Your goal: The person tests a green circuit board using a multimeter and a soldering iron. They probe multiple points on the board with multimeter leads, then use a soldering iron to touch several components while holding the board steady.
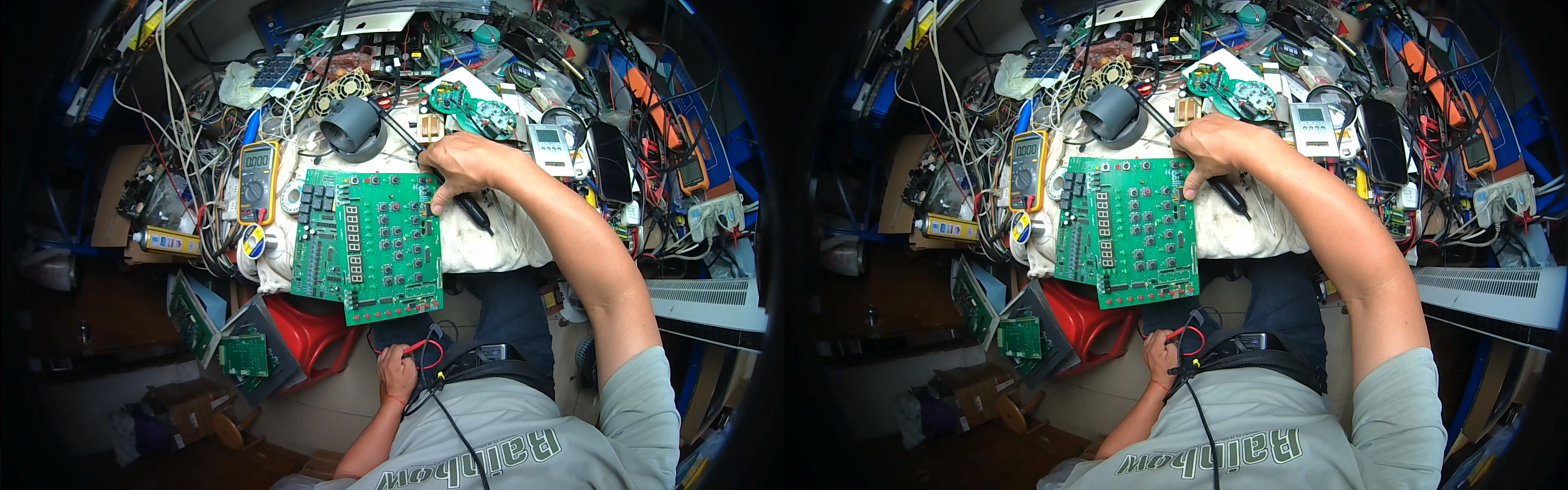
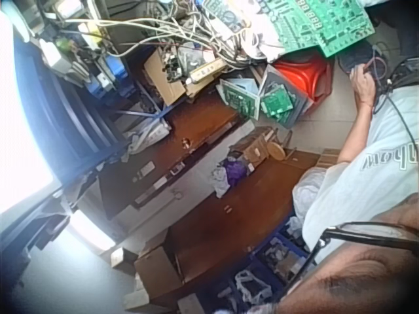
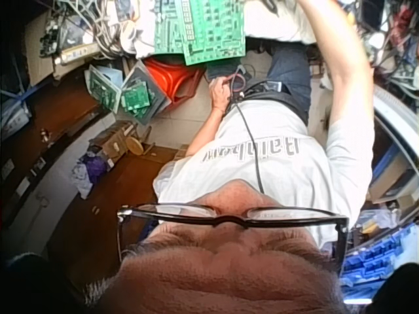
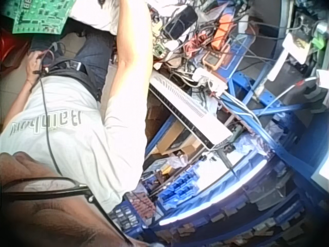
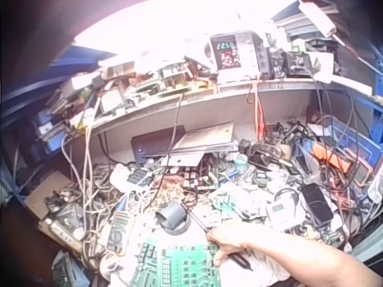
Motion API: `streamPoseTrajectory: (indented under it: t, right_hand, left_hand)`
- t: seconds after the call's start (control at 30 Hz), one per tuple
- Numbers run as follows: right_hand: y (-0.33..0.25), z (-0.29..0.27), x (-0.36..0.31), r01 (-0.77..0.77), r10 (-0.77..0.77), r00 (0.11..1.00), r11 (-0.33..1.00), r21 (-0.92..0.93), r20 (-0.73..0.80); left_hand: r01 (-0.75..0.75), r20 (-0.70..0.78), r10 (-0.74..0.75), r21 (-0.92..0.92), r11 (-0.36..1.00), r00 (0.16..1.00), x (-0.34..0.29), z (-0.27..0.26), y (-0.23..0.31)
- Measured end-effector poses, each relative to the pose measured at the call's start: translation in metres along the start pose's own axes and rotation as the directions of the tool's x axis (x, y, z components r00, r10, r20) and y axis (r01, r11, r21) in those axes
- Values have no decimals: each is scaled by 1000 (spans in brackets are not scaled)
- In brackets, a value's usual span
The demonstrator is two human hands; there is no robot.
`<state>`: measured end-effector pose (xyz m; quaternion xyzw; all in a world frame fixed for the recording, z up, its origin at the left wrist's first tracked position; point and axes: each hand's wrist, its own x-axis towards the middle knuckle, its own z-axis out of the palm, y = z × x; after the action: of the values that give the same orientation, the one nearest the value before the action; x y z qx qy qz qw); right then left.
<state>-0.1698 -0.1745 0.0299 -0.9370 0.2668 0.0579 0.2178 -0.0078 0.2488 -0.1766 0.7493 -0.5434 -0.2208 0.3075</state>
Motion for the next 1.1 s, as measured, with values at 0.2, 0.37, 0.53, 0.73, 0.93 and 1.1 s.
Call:
streamPoseTrajectory:
  t: [0.2,0.37,0.53,0.73,0.93,1.1]
  right_hand:
    - [1,5,0,33,-34,997,999,-18,-67]
    - [0,5,6,40,-42,998,997,-59,-44]
    - [-1,4,6,38,-42,998,997,-63,-51]
    - [-1,6,7,32,-36,997,997,-73,-63]
    - [-3,3,9,16,-20,999,995,-102,-38]
    - [-5,2,10,7,-10,1000,995,-103,-27]
  left_hand:
    - [7,-12,-7,8,1000,1000,0,2,-1]
    - [8,-12,-8,6,1000,1000,-2,2,-2]
    - [14,-7,-14,20,1000,1000,0,1,0]
    - [10,-12,-10,12,1000,1000,0,-1,4]
    - [23,-4,-23,26,999,1000,0,-1,4]
    - [13,-5,-13,25,1000,1000,0,-1,4]
